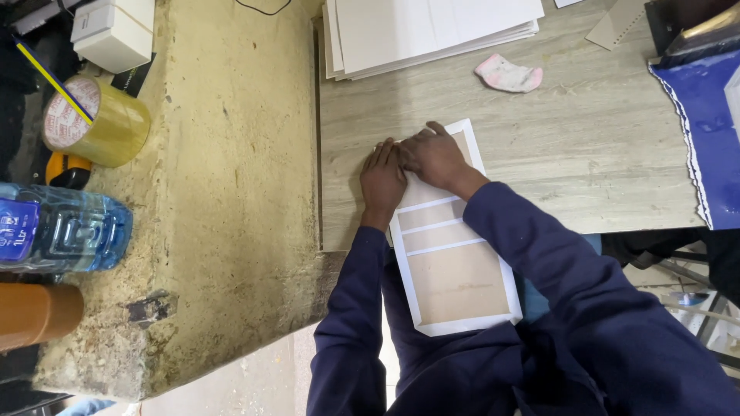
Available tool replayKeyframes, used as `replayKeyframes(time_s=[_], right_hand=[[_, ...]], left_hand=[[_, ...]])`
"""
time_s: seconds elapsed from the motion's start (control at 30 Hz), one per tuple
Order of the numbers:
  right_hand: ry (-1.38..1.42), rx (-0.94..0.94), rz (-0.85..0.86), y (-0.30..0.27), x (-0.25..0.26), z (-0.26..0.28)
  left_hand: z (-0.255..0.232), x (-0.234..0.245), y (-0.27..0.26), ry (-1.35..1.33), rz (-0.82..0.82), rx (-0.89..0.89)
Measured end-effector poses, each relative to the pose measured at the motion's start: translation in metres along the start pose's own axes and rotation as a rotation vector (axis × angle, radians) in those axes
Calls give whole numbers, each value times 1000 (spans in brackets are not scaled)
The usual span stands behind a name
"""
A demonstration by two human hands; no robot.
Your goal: The person wipes a white sheet of paper on a table using a small pink cloth. They then pick up a larger, folded paper item with beige sections, wipe it with the cloth, and place it back down. The person continues to wipe the white sheet of paper with the cloth.
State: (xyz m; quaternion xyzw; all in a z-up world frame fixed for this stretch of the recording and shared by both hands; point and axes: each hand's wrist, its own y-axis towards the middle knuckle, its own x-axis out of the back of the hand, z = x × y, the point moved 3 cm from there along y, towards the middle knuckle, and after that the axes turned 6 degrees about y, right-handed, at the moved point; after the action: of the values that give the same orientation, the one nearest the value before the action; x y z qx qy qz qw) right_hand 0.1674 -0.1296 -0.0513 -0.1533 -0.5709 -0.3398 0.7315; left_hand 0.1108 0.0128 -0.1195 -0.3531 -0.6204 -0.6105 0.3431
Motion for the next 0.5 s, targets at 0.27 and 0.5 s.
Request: replayKeyframes(time_s=[0.27,0.5], right_hand=[[-173,-325,170,-20,15,-5],[-231,-215,-46,-32,-23,-12]], left_hand=[[-4,3,-2,29,-52,31],[-6,19,-4,32,-132,18]])
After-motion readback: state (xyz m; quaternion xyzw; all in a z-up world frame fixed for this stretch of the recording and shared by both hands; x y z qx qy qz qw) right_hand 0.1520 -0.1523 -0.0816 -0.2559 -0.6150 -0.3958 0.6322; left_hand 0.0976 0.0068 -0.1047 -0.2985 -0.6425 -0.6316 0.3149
